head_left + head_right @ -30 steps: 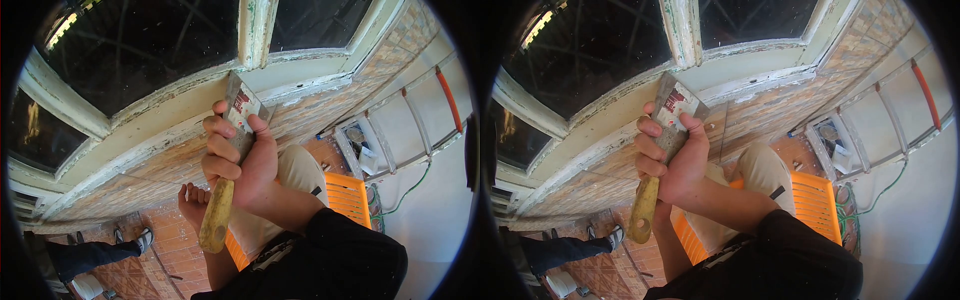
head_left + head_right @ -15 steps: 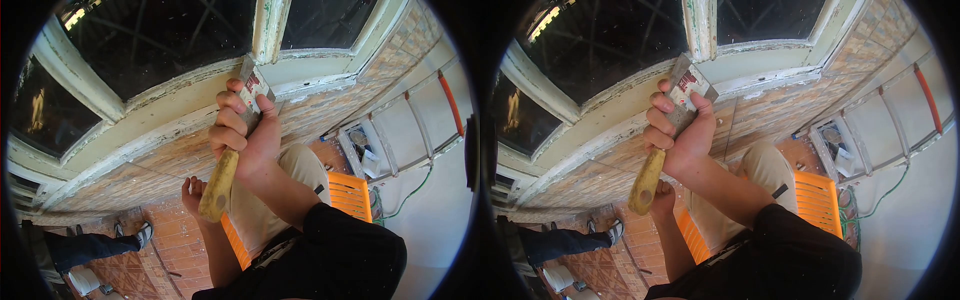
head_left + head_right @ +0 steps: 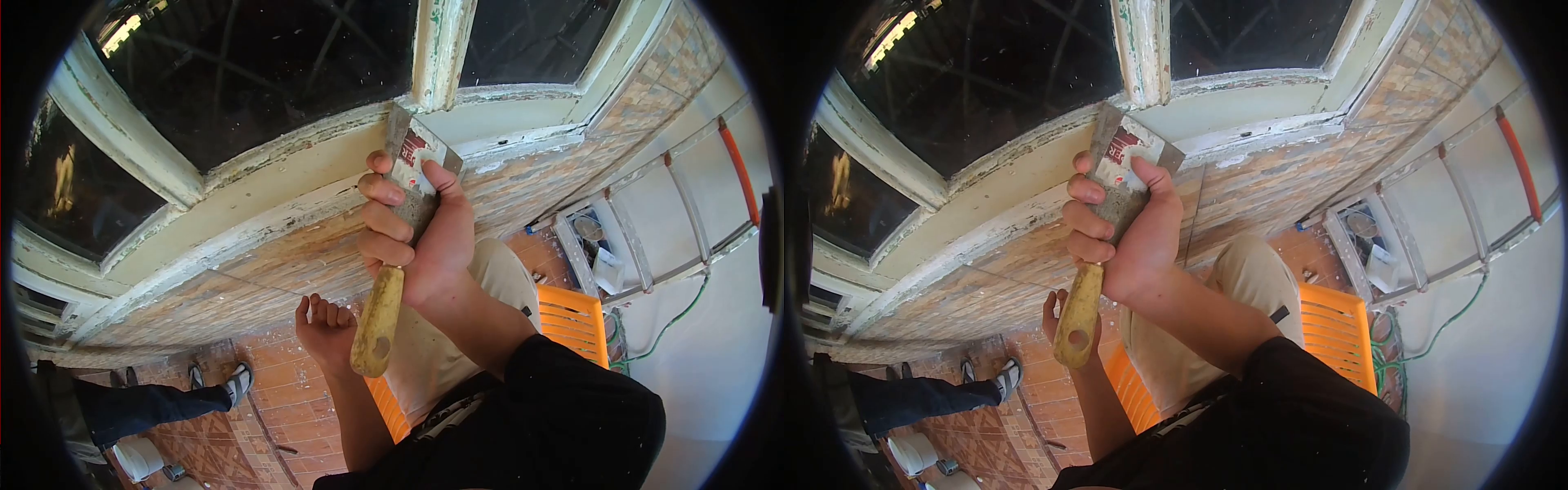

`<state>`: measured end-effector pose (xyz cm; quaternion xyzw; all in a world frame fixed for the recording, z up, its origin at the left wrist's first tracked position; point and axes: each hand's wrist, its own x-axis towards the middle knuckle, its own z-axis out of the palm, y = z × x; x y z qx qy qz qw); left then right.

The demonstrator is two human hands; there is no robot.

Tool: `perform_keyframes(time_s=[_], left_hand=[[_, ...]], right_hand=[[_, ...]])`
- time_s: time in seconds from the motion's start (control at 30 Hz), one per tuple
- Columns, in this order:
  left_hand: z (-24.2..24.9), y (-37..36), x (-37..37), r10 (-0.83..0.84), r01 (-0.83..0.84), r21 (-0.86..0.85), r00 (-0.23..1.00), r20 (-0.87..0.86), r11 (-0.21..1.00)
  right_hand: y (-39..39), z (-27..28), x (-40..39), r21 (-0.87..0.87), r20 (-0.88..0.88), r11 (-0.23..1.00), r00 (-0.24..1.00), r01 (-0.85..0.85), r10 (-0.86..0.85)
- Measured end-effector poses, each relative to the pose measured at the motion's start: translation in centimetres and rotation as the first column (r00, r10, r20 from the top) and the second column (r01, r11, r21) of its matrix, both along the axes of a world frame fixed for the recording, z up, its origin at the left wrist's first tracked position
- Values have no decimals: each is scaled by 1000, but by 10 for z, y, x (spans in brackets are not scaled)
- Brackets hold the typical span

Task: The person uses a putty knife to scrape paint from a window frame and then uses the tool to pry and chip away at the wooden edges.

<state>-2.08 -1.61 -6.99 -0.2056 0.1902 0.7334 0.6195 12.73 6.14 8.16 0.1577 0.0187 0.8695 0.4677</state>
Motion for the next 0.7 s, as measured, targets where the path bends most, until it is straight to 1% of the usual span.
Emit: perform_keyframes(time_s=[0.1,0.13,0.3,0.37,0.47,0.5,0.57,0.6,0.67,0.7], left_hand=[[-5,-1,-1,-18,17,-30,999,-41,999],[-1,-1,0,-9,7,-42,999,-42,999],[2,0,5,34,-39,-64,997,-66,997],[4,2,7,33,-40,-86,997,-76,996],[7,2,9,41,-47,-97,997,-59,994],[6,2,8,46,-51,-91,997,-57,995],[2,1,5,10,-10,-8,1000,5,1000],[3,1,4,11,-11,-9,1000,3,1000],[4,0,3,13,-15,17,997,70,1000],[3,0,2,11,-12,15,997,70,1000]], right_hand=[[0,10,7,-30,0,999,1000,-28,28],[0,14,9,-55,14,998,999,-35,35],[-1,18,11,-56,66,998,997,-24,27],[0,14,11,-11,162,999,986,36,-33],[-2,4,14,23,186,997,979,79,-82],[-2,4,15,29,187,997,979,75,-79],[-2,3,18,20,171,998,984,53,-56],[-2,4,20,19,169,998,984,52,-55],[-4,8,25,-15,184,1000,983,7,-4],[-4,10,29,-16,185,1000,983,10,-7]])
